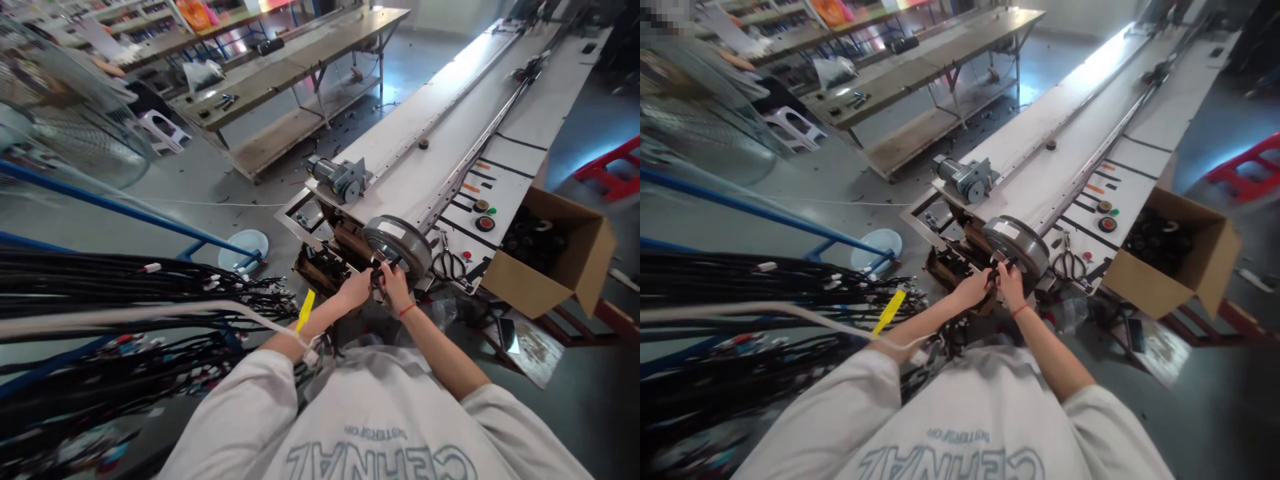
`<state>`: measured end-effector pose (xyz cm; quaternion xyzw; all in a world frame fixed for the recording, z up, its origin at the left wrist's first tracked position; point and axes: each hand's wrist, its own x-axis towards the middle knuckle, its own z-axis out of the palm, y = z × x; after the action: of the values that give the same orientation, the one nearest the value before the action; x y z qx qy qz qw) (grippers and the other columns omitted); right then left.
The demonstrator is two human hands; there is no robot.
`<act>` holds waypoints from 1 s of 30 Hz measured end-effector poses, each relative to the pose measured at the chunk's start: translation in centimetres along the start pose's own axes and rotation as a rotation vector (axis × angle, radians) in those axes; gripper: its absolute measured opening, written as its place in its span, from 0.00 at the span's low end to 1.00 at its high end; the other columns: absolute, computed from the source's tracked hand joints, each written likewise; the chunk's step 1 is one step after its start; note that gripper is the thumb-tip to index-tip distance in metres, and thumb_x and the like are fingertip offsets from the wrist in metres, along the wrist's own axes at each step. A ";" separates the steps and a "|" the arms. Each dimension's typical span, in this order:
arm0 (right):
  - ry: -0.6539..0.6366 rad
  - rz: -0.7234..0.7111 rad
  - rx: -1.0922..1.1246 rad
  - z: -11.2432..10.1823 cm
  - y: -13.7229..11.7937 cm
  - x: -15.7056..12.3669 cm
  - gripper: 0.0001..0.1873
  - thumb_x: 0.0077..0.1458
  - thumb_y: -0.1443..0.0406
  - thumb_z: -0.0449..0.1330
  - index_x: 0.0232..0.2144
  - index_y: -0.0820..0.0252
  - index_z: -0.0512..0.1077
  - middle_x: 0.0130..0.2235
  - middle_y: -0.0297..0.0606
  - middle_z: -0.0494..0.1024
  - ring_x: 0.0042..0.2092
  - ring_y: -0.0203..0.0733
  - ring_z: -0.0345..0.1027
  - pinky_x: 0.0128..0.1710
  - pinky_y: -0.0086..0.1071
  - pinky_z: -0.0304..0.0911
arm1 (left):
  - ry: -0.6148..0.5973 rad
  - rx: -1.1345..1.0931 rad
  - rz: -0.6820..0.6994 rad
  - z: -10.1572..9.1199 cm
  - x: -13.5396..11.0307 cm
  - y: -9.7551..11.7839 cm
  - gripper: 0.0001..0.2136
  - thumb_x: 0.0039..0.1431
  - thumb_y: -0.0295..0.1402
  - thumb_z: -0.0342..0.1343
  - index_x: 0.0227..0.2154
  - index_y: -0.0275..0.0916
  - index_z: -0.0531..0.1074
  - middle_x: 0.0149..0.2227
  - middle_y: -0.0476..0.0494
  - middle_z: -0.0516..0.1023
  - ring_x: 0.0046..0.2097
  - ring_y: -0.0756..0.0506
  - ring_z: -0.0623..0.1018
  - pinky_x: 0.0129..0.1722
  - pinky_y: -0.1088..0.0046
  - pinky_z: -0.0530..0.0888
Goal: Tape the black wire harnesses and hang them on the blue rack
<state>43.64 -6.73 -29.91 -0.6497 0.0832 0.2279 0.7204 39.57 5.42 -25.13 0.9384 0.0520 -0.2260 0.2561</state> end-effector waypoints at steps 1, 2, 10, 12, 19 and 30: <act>0.057 -0.035 0.009 0.5 0.6 -0.4 0.22 0.49 0.44 0.57 0.29 0.55 0.62 0.16 0.25 0.59 0.16 0.33 0.50 0.15 0.28 0.45 | 0.079 0.049 -0.005 0.6 -0.4 -0.1 0.18 0.61 0.23 0.49 0.54 0.37 0.66 0.49 0.33 0.77 0.50 0.39 0.78 0.49 0.67 0.72; 0.081 -0.058 0.009 0.8 1.2 -0.9 0.22 0.50 0.44 0.56 0.29 0.54 0.62 0.16 0.26 0.60 0.17 0.34 0.51 0.15 0.28 0.47 | 0.095 0.074 -0.009 1.2 -1.1 -0.3 0.20 0.61 0.22 0.47 0.56 0.37 0.63 0.51 0.32 0.76 0.51 0.39 0.77 0.51 0.66 0.72; -0.194 -0.001 0.346 0.1 -0.7 0.0 0.19 0.42 0.52 0.65 0.33 0.56 0.67 0.28 0.32 0.71 0.32 0.39 0.66 0.30 0.30 0.65 | -0.085 -0.161 0.088 0.5 -9.7 -5.8 0.20 0.52 0.19 0.47 0.44 0.45 0.73 0.42 0.48 0.82 0.49 0.44 0.79 0.52 0.73 0.70; -0.192 -0.010 0.481 -0.6 -2.3 1.1 0.15 0.45 0.56 0.63 0.34 0.55 0.67 0.29 0.31 0.70 0.33 0.39 0.66 0.35 0.31 0.67 | -0.111 -0.173 0.144 -0.3 -10.0 -7.6 0.21 0.51 0.19 0.46 0.42 0.46 0.74 0.42 0.50 0.82 0.49 0.44 0.79 0.51 0.75 0.70; -0.152 -0.042 0.581 -0.1 -3.2 1.7 0.12 0.51 0.64 0.58 0.22 0.55 0.57 0.22 0.27 0.57 0.24 0.35 0.54 0.31 0.29 0.64 | -0.167 0.008 0.018 4.2 -9.3 -14.6 0.24 0.47 0.24 0.54 0.50 0.45 0.72 0.55 0.43 0.75 0.60 0.40 0.71 0.59 0.67 0.66; -0.448 -0.057 -0.024 0.2 4.9 -4.5 0.21 0.41 0.55 0.59 0.12 0.55 0.53 0.14 0.26 0.52 0.18 0.30 0.44 0.18 0.27 0.45 | -0.242 -0.610 0.065 -4.3 0.2 -9.8 0.21 0.62 0.45 0.49 0.53 0.40 0.69 0.54 0.42 0.76 0.53 0.45 0.76 0.51 0.71 0.72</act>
<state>37.50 -7.30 -32.46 -0.5934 -0.0999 0.3470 0.7194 39.36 16.01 -26.39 0.7860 0.0565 -0.3016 0.5368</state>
